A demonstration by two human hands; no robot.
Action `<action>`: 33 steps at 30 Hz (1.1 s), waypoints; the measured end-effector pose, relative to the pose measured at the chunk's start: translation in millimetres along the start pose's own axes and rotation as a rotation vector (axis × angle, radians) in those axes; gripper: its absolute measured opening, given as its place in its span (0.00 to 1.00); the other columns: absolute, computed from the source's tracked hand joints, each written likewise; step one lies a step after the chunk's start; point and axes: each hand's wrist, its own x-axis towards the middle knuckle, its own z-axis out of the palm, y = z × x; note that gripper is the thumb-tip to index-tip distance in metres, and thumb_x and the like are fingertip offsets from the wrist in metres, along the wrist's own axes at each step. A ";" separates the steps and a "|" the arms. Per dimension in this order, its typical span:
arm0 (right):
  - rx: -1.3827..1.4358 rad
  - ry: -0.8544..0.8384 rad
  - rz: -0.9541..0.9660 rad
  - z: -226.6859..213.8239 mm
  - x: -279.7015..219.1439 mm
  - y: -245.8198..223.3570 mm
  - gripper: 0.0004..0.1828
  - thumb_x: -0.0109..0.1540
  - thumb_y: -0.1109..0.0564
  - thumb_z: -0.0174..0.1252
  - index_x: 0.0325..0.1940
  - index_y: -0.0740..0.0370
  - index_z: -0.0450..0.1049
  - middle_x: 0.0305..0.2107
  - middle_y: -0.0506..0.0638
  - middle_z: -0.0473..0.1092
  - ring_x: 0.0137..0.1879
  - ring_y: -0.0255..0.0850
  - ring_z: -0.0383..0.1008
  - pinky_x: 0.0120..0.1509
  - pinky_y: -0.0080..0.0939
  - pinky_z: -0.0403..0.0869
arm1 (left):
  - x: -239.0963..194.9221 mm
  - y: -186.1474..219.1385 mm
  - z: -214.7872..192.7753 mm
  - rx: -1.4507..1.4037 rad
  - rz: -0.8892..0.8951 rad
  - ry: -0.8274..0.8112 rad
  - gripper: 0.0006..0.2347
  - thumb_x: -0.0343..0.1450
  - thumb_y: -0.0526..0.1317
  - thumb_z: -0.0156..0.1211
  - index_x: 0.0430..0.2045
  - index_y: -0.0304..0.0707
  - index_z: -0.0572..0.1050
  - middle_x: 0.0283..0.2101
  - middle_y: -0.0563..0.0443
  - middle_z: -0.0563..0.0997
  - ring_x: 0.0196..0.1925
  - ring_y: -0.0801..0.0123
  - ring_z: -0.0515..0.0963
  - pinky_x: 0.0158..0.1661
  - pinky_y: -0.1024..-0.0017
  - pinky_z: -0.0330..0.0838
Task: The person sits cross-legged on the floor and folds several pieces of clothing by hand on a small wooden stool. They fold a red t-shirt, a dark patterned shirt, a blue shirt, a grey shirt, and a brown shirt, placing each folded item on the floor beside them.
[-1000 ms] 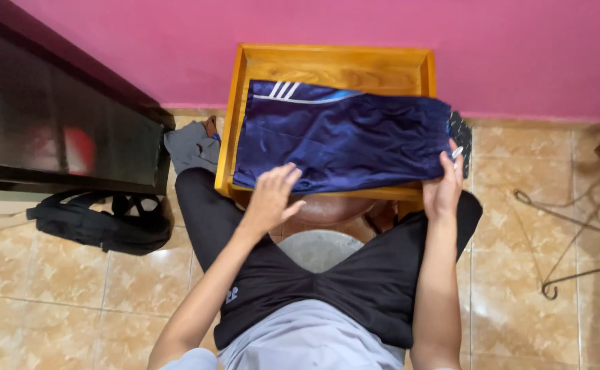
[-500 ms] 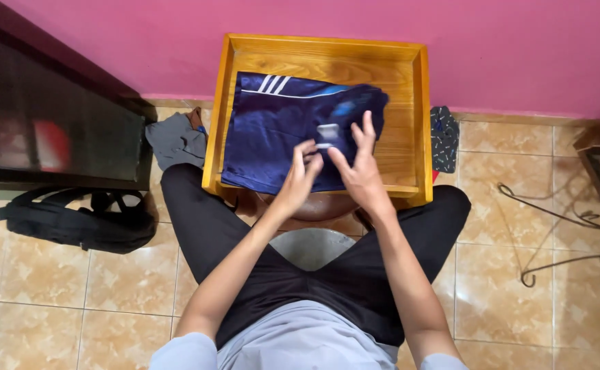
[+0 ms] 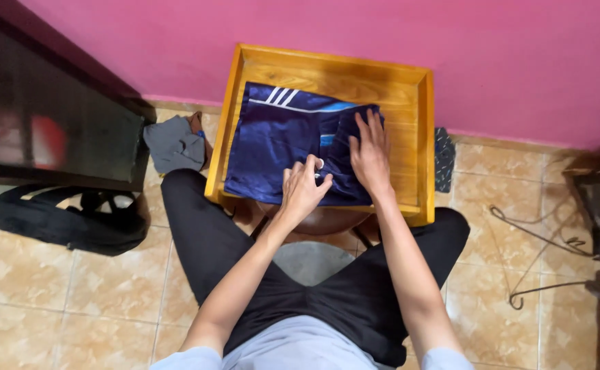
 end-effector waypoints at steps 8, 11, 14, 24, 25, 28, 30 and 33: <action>-0.034 0.037 -0.079 45.7 -1.2 37.5 0.28 0.70 0.61 0.50 0.76 0.54 0.60 0.70 0.55 0.61 0.78 0.50 0.55 0.76 0.71 0.49 | 32.0 -20.6 26.6 0.098 0.106 0.210 0.12 0.73 0.52 0.56 0.39 0.48 0.69 0.40 0.47 0.73 0.46 0.51 0.75 0.43 0.55 0.69; -0.138 0.048 -0.080 50.3 21.1 54.3 0.27 0.66 0.63 0.53 0.71 0.57 0.65 0.70 0.54 0.60 0.79 0.51 0.51 0.76 0.74 0.47 | 69.9 -12.2 39.9 0.094 0.088 0.230 0.14 0.72 0.52 0.57 0.44 0.46 0.70 0.42 0.46 0.74 0.46 0.50 0.76 0.44 0.55 0.70; -0.113 -0.022 -0.020 51.4 33.5 63.1 0.17 0.66 0.59 0.57 0.59 0.54 0.71 0.67 0.52 0.62 0.79 0.51 0.51 0.76 0.76 0.45 | 91.0 -9.3 54.5 0.097 0.060 0.239 0.18 0.70 0.54 0.60 0.47 0.44 0.72 0.44 0.46 0.73 0.47 0.50 0.75 0.44 0.56 0.68; 0.125 -0.032 0.018 41.2 43.3 36.5 0.11 0.70 0.51 0.58 0.58 0.47 0.73 0.65 0.53 0.62 0.77 0.54 0.51 0.76 0.71 0.51 | 104.7 -26.1 62.8 -0.198 -0.111 0.212 0.14 0.70 0.50 0.66 0.36 0.41 0.76 0.46 0.46 0.73 0.51 0.45 0.77 0.46 0.52 0.76; 0.128 -0.030 0.018 36.0 40.5 31.4 0.11 0.70 0.51 0.58 0.58 0.47 0.73 0.65 0.53 0.62 0.77 0.54 0.51 0.76 0.71 0.51 | 104.5 -26.2 60.1 -0.195 -0.111 0.213 0.14 0.70 0.50 0.66 0.36 0.41 0.76 0.46 0.46 0.73 0.51 0.45 0.77 0.46 0.52 0.76; 0.047 0.180 0.025 22.6 20.4 20.4 0.23 0.67 0.55 0.64 0.65 0.53 0.70 0.64 0.65 0.59 0.73 0.63 0.56 0.73 0.68 0.60 | 94.8 -19.6 48.3 -0.170 -0.066 0.261 0.14 0.69 0.45 0.66 0.37 0.42 0.67 0.42 0.43 0.72 0.48 0.41 0.79 0.44 0.49 0.77; -0.065 0.209 0.212 12.4 2.7 23.6 0.27 0.67 0.51 0.62 0.67 0.62 0.64 0.53 0.66 0.67 0.61 0.64 0.69 0.61 0.66 0.69 | 88.1 -0.3 34.3 -0.072 0.034 0.340 0.14 0.71 0.38 0.64 0.42 0.40 0.63 0.40 0.42 0.72 0.46 0.43 0.81 0.41 0.52 0.80; -0.072 -0.014 0.436 24.0 -19.0 56.3 0.30 0.70 0.33 0.53 0.65 0.56 0.65 0.51 0.58 0.68 0.60 0.59 0.70 0.56 0.64 0.72 | 75.7 4.9 34.1 0.266 0.245 0.493 0.13 0.69 0.42 0.65 0.41 0.42 0.68 0.53 0.43 0.69 0.44 0.52 0.76 0.37 0.57 0.74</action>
